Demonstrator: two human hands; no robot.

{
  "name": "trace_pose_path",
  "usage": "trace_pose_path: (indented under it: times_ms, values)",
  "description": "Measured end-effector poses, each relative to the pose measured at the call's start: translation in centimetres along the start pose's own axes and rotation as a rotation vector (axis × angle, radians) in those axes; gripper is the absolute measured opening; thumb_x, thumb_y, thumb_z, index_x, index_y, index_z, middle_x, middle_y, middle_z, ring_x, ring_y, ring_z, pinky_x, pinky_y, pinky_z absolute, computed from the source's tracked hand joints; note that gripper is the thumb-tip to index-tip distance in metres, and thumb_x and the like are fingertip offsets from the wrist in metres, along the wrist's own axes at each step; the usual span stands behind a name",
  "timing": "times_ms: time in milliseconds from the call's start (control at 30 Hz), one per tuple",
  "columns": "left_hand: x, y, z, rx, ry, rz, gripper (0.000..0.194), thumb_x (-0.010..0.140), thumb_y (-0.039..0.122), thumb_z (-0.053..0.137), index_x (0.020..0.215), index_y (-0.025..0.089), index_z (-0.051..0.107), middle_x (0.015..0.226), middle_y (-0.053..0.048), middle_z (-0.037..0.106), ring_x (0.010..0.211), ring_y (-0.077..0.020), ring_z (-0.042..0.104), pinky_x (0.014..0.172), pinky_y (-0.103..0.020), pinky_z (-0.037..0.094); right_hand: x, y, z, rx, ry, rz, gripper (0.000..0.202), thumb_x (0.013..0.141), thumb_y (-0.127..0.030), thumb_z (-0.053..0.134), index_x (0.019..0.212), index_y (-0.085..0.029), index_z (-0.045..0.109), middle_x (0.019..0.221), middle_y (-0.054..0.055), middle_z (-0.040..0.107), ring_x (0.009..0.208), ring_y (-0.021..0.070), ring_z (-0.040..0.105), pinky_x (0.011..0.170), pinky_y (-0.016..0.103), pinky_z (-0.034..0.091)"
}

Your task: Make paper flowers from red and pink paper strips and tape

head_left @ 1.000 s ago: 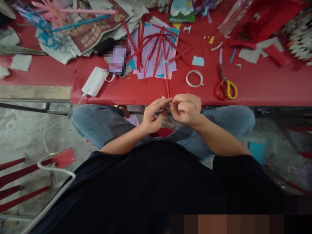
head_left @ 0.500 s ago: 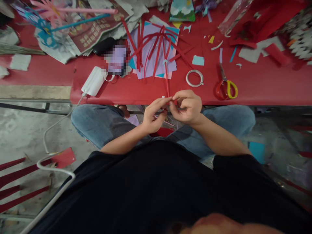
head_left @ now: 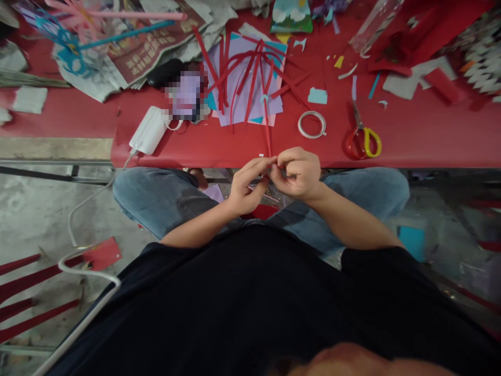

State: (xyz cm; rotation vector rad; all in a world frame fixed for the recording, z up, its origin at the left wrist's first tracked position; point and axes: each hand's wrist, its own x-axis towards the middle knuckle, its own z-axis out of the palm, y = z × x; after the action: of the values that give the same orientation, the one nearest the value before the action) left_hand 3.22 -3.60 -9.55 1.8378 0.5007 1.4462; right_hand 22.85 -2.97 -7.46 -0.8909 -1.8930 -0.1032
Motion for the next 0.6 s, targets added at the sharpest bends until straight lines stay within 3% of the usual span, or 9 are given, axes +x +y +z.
trace_pose_path:
  times_ms: [167, 367, 600]
  values:
    - [-0.11, 0.0, -0.1, -0.006, 0.006, -0.006, 0.056, 0.106, 0.013, 0.059, 0.161, 0.024, 0.068, 0.13, -0.01, 0.078, 0.102, -0.0143, 0.072, 0.099, -0.031, 0.063, 0.61, -0.27, -0.07, 0.116, 0.105, -0.025, 0.038, 0.101, -0.022, 0.075, 0.089, -0.029, 0.039, 0.098, 0.0, 0.077, 0.066, 0.0129, 0.066, 0.058, 0.029, 0.052]
    - [-0.07, -0.09, -0.08, 0.008, 0.006, -0.01, 0.053, 0.107, 0.016, 0.06, 0.158, 0.025, 0.07, 0.126, -0.01, 0.078, 0.099, -0.0152, 0.073, 0.093, -0.032, 0.064, 0.7, -0.34, -0.28, 0.078, 0.021, -0.061, 0.042, 0.101, -0.016, 0.069, 0.085, -0.029, 0.033, 0.09, -0.002, 0.075, 0.068, 0.0125, 0.067, 0.064, 0.029, 0.057]
    - [-0.25, -0.26, -0.13, -0.016, 0.007, -0.031, 0.054, 0.106, 0.015, 0.06, 0.158, 0.025, 0.07, 0.126, -0.009, 0.078, 0.101, -0.0151, 0.072, 0.096, -0.032, 0.064, 0.69, -0.5, -0.15, 0.115, 0.085, -0.043, 0.037, 0.101, -0.016, 0.073, 0.091, -0.029, 0.04, 0.103, -0.001, 0.077, 0.069, 0.0112, 0.066, 0.06, 0.027, 0.05]
